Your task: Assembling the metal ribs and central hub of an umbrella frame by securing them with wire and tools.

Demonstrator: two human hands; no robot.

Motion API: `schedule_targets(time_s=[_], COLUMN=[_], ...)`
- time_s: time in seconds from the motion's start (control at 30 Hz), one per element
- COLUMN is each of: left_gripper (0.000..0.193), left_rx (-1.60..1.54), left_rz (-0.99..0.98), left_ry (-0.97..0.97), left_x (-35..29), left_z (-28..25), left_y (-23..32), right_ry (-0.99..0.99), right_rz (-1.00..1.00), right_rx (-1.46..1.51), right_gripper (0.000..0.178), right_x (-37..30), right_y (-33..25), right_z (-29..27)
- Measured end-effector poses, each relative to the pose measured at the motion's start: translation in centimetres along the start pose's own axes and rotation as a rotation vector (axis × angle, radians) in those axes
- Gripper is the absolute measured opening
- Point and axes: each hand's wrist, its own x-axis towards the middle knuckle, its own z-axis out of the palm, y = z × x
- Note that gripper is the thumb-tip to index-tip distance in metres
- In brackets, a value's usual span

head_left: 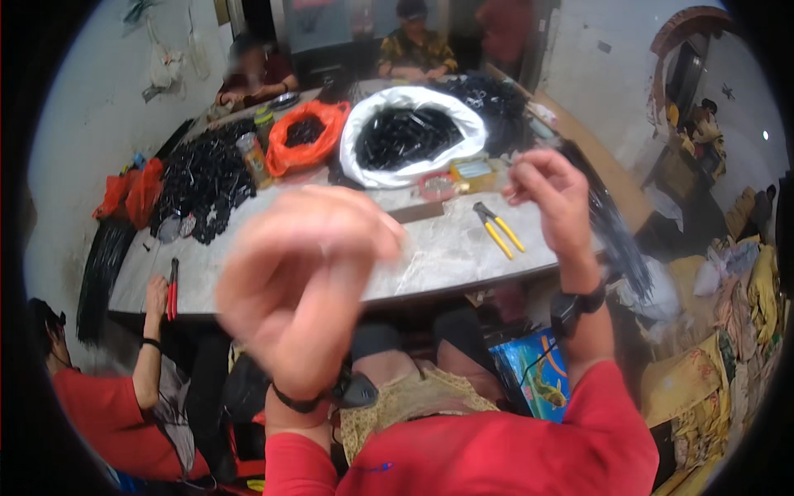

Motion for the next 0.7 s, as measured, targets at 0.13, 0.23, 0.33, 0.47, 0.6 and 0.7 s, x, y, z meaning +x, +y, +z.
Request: schedule_targets(time_s=[0.13,0.23,0.33,0.47,0.6,0.7], left_gripper=[0.023,0.026,0.018,0.015,0.013,0.011], left_rx=[0.326,0.491,0.512,0.596,0.526,0.369], left_rz=[-0.379,-0.327,-0.245,-0.201,-0.261,-0.231], left_ry=[-0.060,-0.179,-0.245,-0.379,-0.390,-0.318], left_x=[-2.8,-3.8,-5.5,-6.7,-7.2,-7.2], left_z=[-1.0,0.1,0.2,-0.1,-0.2,-0.7], left_y=[-6.9,-7.2,-8.3,-8.2,-6.4,-4.9], right_ry=[-0.014,-0.011,0.001,0.000,-0.103,-0.073], right_rz=[-0.009,-0.039,-0.037,-0.084,-0.259,-0.326], right_rx=[0.003,-0.042,-0.082,-0.122,-0.075,0.114], right_gripper=[0.015,0.013,0.010,0.009,0.015,0.018], right_x=[-1.2,-2.6,-4.0,-5.4,-7.2,-8.8], right_y=[0.0,-0.6,-1.0,-1.3,-2.0,-3.8], right_z=[0.5,1.2,1.4,1.7,1.5,1.9])
